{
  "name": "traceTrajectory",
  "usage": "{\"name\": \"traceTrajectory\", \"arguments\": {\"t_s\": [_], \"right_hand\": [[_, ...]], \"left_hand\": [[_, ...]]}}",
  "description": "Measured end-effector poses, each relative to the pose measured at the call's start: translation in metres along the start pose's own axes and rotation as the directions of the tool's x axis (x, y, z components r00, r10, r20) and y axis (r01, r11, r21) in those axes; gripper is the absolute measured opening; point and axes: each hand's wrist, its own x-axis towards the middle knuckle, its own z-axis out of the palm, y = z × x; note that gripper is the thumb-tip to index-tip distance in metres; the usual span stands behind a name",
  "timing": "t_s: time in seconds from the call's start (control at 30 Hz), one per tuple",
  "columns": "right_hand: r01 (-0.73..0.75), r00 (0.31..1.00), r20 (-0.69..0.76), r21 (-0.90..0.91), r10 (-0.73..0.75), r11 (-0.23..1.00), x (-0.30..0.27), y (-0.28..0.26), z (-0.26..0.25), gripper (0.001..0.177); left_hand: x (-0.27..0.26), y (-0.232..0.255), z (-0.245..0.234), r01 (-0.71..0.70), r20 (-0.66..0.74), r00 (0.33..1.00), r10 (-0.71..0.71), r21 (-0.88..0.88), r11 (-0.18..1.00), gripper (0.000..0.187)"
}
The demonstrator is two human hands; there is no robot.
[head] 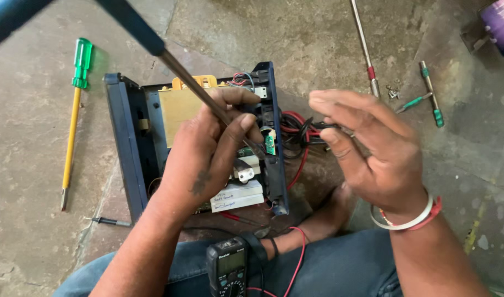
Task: The person is repairing an electronic device, likely a battery charger, by using a screwdriver to adjust internal components and a multimeter to test connections. They are sitting on the floor in a workshop environment.
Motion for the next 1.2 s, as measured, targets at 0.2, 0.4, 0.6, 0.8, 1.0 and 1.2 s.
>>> {"name": "traceTrajectory", "arguments": {"t_s": [0.2, 0.4, 0.6, 0.8, 1.0, 1.2], "right_hand": [[-0.074, 0.996, 0.064, 0.073, 0.069, 0.995, -0.002, 0.01, 0.003, 0.022], [-0.157, 0.987, 0.044, -0.001, 0.157, 0.988, 0.002, 0.012, -0.009, 0.023], [-0.243, 0.965, 0.09, -0.055, 0.247, 0.968, 0.002, 0.034, -0.017, 0.03], [-0.298, 0.943, 0.131, -0.081, 0.307, 0.951, -0.032, 0.056, -0.002, 0.031], [-0.218, 0.94, 0.271, 0.008, 0.208, 0.976, -0.056, 0.094, 0.006, 0.042], [-0.174, 0.947, 0.271, -0.012, 0.171, 0.985, -0.06, 0.101, 0.012, 0.045]], "left_hand": [[0.006, -0.007, 0.005, -0.016, -0.093, 0.995, 0.041, 0.246, 0.969, 0.018], [0.01, -0.018, 0.004, 0.193, -0.053, 0.981, -0.186, 0.211, 0.958, 0.02], [0.015, -0.035, 0.011, -0.032, -0.036, 0.998, 0.045, 0.305, 0.952, 0.017], [0.019, -0.055, 0.029, 0.007, -0.102, 0.995, 0.012, 0.181, 0.984, 0.011], [0.031, -0.054, 0.011, 0.317, 0.12, 0.926, -0.357, 0.264, 0.911, 0.016], [0.024, -0.06, 0.015, 0.134, 0.076, 0.987, -0.14, 0.081, 0.988, 0.012]]}}
